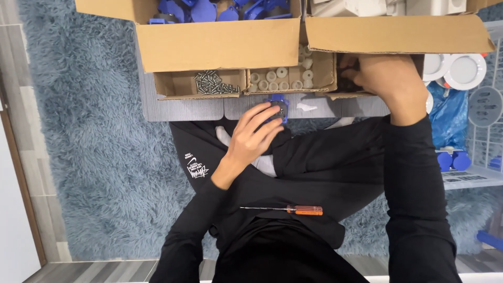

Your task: The person is using a screwdriver to service or assemble a small blue and white battery component while sitting on the floor.

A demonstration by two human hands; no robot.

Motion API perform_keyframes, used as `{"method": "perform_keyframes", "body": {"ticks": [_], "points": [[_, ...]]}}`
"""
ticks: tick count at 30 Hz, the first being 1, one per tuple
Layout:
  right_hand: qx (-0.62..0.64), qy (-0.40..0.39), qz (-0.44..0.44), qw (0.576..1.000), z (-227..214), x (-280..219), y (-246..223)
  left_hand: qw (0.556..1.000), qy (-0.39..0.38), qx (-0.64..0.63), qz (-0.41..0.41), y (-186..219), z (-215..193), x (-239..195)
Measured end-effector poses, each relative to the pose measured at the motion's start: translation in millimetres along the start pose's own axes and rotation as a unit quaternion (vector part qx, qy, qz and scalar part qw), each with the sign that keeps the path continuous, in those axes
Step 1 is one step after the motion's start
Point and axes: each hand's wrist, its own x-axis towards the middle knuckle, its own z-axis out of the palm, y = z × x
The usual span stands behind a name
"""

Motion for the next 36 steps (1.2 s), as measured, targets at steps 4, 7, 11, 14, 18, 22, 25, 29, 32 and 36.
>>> {"method": "perform_keyframes", "body": {"ticks": [4, 7, 11, 14, 18, 22, 25, 29, 32, 36], "points": [[-0.022, 0.080, -0.042, 0.996, -8, -12, 1, 0.978, -0.079, -0.183, -0.062, 42, -53, 9], [-0.076, 0.151, -0.050, 0.984, -7, -25, 8, 0.817, -0.430, -0.375, -0.082, 57, -102, -7], [-0.067, 0.179, -0.035, 0.981, -11, -39, 1, 0.651, -0.602, -0.458, -0.070, 79, -116, -50], [-0.042, 0.233, -0.056, 0.970, -10, -52, -1, 0.579, -0.607, -0.522, -0.154, 84, -120, -66], [0.029, 0.237, -0.074, 0.968, -28, -76, -26, 0.505, -0.625, -0.559, -0.204, 78, -126, -103], [0.077, 0.265, -0.110, 0.955, -43, -90, -41, 0.502, -0.606, -0.580, -0.211, 72, -129, -107], [0.091, 0.275, -0.109, 0.951, -46, -98, -44, 0.525, -0.585, -0.560, -0.262, 84, -129, -81], [0.105, 0.282, -0.113, 0.947, -50, -105, -50, 0.523, -0.603, -0.544, -0.258, 81, -124, -109], [0.116, 0.285, -0.121, 0.944, -50, -109, -49, 0.489, -0.625, -0.567, -0.223, 73, -127, -120], [0.116, 0.298, -0.121, 0.940, -50, -110, -47, 0.469, -0.600, -0.617, -0.198, 63, -121, -106]]}}
